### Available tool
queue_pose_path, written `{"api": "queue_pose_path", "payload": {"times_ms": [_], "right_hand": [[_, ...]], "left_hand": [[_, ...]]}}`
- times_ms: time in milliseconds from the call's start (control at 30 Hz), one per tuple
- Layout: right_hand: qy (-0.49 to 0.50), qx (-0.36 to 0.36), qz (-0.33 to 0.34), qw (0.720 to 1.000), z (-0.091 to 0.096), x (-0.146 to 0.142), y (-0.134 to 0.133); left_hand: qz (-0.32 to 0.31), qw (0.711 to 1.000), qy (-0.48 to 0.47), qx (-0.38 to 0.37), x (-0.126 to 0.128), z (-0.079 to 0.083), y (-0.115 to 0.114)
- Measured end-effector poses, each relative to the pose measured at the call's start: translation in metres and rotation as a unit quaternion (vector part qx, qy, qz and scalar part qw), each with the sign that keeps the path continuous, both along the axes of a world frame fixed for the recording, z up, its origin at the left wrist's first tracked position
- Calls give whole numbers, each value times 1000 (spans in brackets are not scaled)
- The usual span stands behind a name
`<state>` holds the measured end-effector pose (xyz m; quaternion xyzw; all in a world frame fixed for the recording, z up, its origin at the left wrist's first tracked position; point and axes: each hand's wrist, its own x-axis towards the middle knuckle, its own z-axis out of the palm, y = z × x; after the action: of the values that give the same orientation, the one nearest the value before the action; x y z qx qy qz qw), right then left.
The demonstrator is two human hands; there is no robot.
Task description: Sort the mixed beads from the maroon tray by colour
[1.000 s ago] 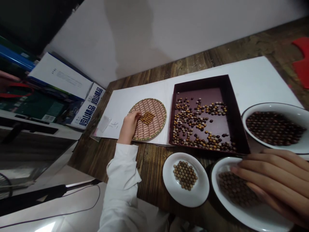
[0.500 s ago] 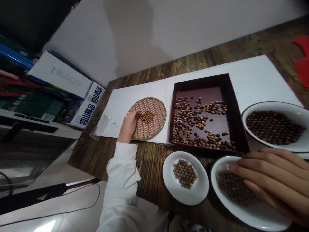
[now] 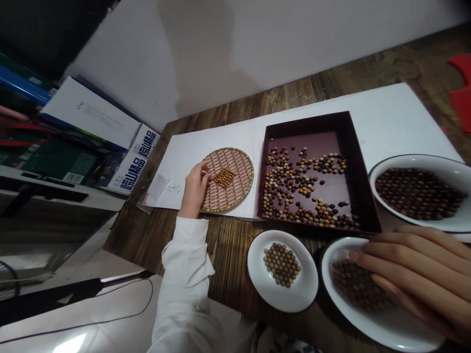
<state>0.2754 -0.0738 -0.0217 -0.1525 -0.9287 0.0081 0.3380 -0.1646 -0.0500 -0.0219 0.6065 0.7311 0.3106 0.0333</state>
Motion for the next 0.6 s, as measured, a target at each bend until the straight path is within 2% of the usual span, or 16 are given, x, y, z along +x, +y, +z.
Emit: {"api": "queue_pose_path", "payload": {"times_ms": [67,133,233,400,533,600], "right_hand": [[-2,0,0,1000,1,-1,0],[-2,3,1,1000,1,-1,0],[4,-1,0,1000,-1,-2,0],[9,3,2,1000,-2,-3,1],[7,8,5,1000,-1,-4,0],[8,7,5,1000,-2,-4,0]], "left_hand": [[17,992,-116,44,6,3,0],[13,967,-241,77,15,8,1],[-1,924,-377,72,28,14,1],[-18,878,-476,34,48,18,0],[-54,821,-569,12,61,22,-2],[-63,809,-585,1,65,24,-3]]}}
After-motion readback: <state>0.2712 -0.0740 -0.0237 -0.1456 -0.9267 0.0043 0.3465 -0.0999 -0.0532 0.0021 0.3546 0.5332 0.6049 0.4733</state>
